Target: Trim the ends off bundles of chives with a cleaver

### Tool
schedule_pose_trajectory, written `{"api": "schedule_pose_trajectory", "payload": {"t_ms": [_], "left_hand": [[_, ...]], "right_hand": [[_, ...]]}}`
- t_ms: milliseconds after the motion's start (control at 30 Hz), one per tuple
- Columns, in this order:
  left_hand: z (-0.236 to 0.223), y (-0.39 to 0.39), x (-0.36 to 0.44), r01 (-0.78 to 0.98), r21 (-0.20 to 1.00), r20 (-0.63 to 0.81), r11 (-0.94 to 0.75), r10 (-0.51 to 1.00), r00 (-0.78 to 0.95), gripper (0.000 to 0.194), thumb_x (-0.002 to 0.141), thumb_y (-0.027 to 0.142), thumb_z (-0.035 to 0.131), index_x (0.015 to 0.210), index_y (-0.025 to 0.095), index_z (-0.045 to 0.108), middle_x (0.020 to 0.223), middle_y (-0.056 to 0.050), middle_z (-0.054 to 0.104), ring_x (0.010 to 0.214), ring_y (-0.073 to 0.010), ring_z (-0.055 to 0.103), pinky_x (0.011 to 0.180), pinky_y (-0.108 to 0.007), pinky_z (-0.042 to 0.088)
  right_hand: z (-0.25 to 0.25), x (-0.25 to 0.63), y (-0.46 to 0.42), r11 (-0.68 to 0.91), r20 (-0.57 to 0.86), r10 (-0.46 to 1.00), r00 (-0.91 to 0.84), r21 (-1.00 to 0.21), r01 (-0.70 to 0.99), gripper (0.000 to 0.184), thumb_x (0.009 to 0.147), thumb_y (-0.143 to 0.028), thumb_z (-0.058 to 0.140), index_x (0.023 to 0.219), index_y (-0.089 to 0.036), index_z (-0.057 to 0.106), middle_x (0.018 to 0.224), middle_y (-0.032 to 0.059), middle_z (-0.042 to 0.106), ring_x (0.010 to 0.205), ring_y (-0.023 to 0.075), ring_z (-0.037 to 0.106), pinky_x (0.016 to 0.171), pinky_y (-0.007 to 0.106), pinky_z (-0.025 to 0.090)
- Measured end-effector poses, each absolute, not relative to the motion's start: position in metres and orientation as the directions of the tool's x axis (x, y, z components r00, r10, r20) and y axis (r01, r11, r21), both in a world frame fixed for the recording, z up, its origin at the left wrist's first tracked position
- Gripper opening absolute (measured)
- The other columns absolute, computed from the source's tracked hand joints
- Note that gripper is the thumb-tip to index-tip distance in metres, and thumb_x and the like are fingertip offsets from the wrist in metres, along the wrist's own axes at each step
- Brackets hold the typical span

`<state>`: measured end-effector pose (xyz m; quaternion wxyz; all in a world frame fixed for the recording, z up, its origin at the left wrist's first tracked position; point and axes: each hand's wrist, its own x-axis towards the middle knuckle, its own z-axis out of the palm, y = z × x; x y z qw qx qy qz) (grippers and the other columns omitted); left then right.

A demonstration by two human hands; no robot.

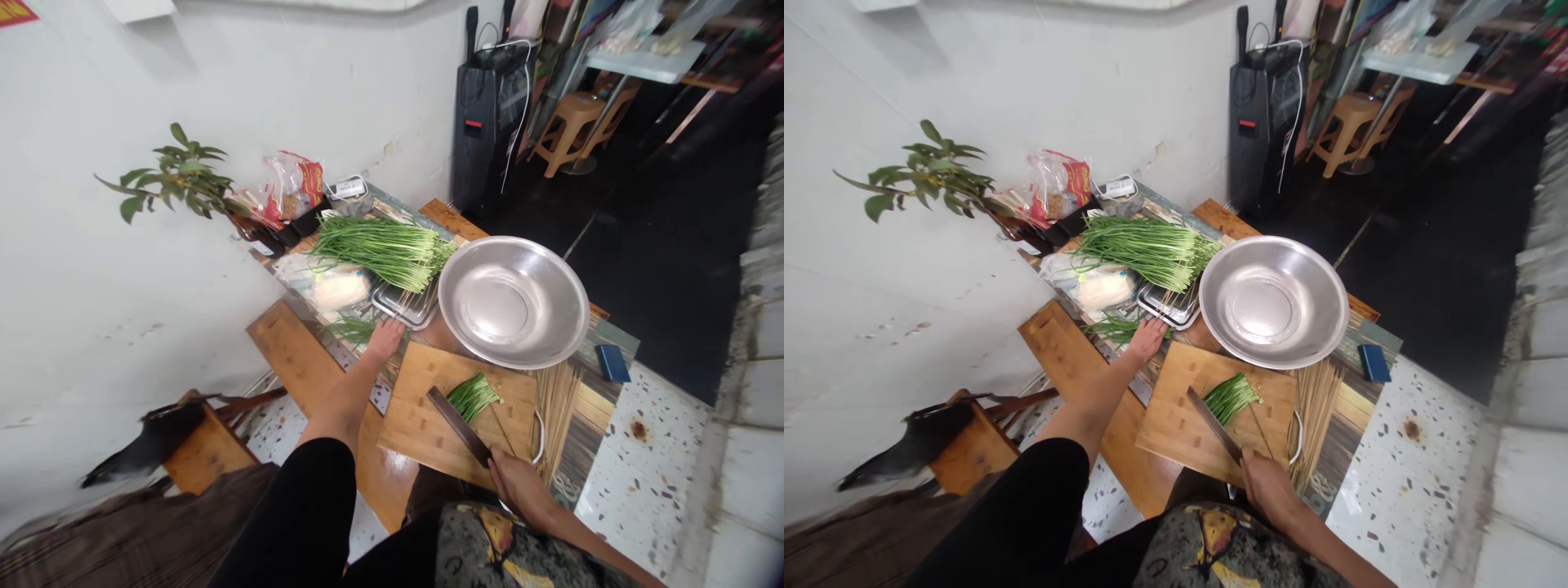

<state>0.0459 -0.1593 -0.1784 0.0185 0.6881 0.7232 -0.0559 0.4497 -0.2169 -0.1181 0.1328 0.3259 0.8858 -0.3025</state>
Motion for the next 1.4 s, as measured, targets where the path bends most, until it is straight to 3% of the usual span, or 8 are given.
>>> {"api": "schedule_pose_trajectory", "payload": {"t_ms": [400, 700, 933, 1167, 1267, 1400], "left_hand": [[-0.181, -0.152, 0.05, 0.999, -0.037, -0.089, 0.002, 0.996, -0.005, 0.039, 0.09, 0.015, 0.027, 0.119, 0.016, 0.053, 0.117, -0.014, 0.055, 0.109, -0.026, 0.045, 0.096, -0.044, 0.028], [-0.171, -0.154, 0.054, 0.998, -0.015, -0.114, -0.056, 0.992, 0.054, 0.047, 0.089, 0.015, 0.027, 0.132, 0.019, 0.044, 0.129, -0.014, 0.051, 0.118, -0.0264, 0.041, 0.102, -0.047, 0.022], [-0.152, -0.152, 0.059, 0.997, -0.008, -0.184, -0.074, 0.98, 0.071, 0.058, 0.075, 0.018, 0.049, 0.132, 0.015, 0.042, 0.131, -0.016, 0.049, 0.122, -0.0286, 0.038, 0.102, -0.048, 0.023], [-0.13, -0.16, 0.061, 0.986, -0.012, -0.24, -0.165, 0.958, 0.157, 0.07, 0.071, 0.022, 0.055, 0.137, 0.018, 0.034, 0.142, -0.014, 0.039, 0.124, -0.0294, 0.035, 0.103, -0.049, 0.021], [-0.108, -0.157, 0.055, 0.978, -0.01, -0.207, -0.207, 0.958, 0.2, 0.062, 0.071, 0.023, 0.055, 0.131, 0.018, 0.043, 0.133, -0.013, 0.047, 0.117, -0.0271, 0.041, 0.103, -0.043, 0.023], [-0.069, -0.13, 0.036, 0.994, -0.076, -0.087, -0.074, 0.994, 0.067, 0.043, 0.082, 0.019, 0.041, 0.123, 0.013, 0.049, 0.115, -0.015, 0.057, 0.108, -0.0271, 0.046, 0.099, -0.043, 0.026]], "right_hand": [[-0.122, 0.449, -0.217, 0.596, -0.405, 0.52, -0.752, -0.458, 0.659, 0.018, 0.091, -0.023, 0.03, 0.089, -0.018, 0.047, 0.065, 0.0007, 0.059, 0.054, 0.0121, 0.052, 0.053, 0.026, 0.028], [-0.106, 0.449, -0.215, 0.562, -0.402, 0.52, -0.753, -0.503, 0.656, 0.022, 0.091, -0.025, 0.027, 0.087, -0.019, 0.047, 0.068, 0.0041, 0.062, 0.059, 0.0154, 0.057, 0.055, 0.027, 0.031], [-0.102, 0.458, -0.211, 0.569, -0.396, 0.514, -0.761, -0.507, 0.648, 0.026, 0.092, -0.025, 0.024, 0.091, -0.018, 0.049, 0.071, 0.0083, 0.063, 0.064, 0.0184, 0.061, 0.057, 0.028, 0.035], [-0.102, 0.464, -0.208, 0.579, -0.389, 0.527, -0.756, -0.487, 0.654, 0.028, 0.093, -0.026, 0.022, 0.095, -0.016, 0.049, 0.075, 0.01, 0.066, 0.071, 0.0202, 0.065, 0.061, 0.027, 0.039], [-0.102, 0.468, -0.206, 0.551, -0.378, 0.532, -0.757, -0.525, 0.649, 0.028, 0.093, -0.025, 0.023, 0.096, -0.018, 0.049, 0.078, 0.0112, 0.066, 0.073, 0.0221, 0.065, 0.062, 0.029, 0.041], [-0.105, 0.475, -0.206, 0.513, -0.373, 0.544, -0.752, -0.56, 0.65, 0.028, 0.093, -0.025, 0.021, 0.096, -0.019, 0.049, 0.08, 0.014, 0.066, 0.075, 0.0249, 0.065, 0.064, 0.031, 0.043]]}}
